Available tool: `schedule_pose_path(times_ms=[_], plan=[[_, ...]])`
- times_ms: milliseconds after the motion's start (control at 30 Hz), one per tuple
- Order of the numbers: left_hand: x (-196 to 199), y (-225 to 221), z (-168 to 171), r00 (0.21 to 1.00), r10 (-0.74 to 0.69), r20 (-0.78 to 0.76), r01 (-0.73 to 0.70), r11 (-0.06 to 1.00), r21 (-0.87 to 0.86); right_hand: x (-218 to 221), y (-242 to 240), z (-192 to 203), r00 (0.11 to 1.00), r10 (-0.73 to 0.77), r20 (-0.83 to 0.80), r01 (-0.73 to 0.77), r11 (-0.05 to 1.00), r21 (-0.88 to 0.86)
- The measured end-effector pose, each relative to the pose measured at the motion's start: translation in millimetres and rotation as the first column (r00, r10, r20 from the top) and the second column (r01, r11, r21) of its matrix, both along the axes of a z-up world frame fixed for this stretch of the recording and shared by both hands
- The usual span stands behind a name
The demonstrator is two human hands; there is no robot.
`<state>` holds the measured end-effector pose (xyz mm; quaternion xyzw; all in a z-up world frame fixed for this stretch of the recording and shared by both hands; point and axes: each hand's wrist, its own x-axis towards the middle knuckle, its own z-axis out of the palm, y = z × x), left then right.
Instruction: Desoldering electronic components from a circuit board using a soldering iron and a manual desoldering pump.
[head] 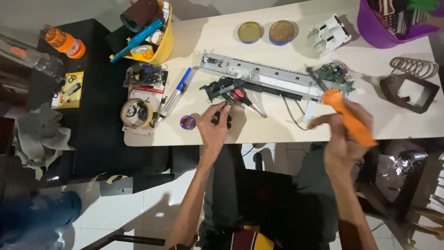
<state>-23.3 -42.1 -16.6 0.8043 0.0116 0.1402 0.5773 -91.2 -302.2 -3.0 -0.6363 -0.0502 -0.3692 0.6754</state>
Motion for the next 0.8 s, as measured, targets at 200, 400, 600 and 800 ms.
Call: schedule_pose_path(times_ms=[200,400,600,800], plan=[[-1,-3,3,0.995,0.011,0.101,-0.013,1.0,0.018,33,56,34,0.98,-0.025,-0.199,-0.051,0.928,-0.37],[3,5,-6,0.997,-0.015,0.074,0.018,0.999,-0.043,56,84,15,0.957,-0.007,-0.29,-0.139,0.867,-0.479],[3,5,4,0.997,-0.015,0.078,0.019,0.999,-0.047,61,92,10,0.954,-0.006,-0.3,-0.124,0.903,-0.412],[2,2,7,0.998,0.02,0.053,-0.018,0.999,-0.044,53,60,25,0.966,-0.059,-0.252,-0.077,0.864,-0.498]])
